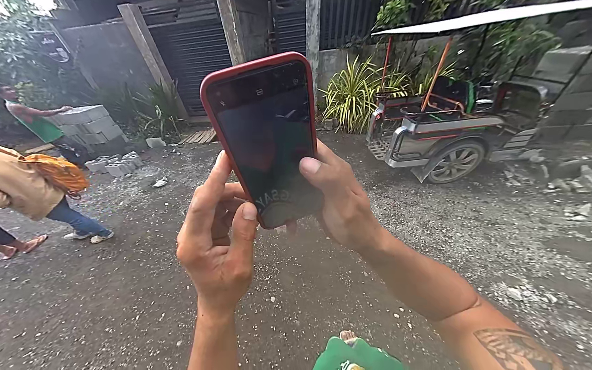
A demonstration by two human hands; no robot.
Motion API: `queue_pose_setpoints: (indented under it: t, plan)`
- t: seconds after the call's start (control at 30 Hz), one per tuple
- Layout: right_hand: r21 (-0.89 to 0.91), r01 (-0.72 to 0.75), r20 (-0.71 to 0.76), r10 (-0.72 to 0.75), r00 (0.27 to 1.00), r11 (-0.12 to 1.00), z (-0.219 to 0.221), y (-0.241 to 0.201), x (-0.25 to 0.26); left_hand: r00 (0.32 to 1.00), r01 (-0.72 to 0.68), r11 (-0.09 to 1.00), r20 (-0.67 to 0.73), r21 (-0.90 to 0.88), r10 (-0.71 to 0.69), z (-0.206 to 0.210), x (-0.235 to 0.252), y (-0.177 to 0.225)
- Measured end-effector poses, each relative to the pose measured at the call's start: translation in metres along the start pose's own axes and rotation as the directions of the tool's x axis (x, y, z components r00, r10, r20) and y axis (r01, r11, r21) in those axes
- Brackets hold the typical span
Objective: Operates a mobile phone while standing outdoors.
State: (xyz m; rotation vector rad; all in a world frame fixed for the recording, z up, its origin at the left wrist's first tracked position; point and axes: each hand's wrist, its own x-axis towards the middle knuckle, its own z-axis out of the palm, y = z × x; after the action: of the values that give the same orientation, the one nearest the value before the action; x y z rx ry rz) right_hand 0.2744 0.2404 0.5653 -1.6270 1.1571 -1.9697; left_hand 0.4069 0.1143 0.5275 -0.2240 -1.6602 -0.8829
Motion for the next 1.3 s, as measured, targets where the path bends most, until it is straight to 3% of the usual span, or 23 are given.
queue_pose_setpoints:
  t: [1.3]
  plan:
    - [0.049, -0.021, 0.034, 0.019, 0.999, 0.999, 0.019, 0.006, -0.009, 1.0, 0.017, 1.0, -0.011, 0.022, -0.016, -0.019, -0.014, 0.009]
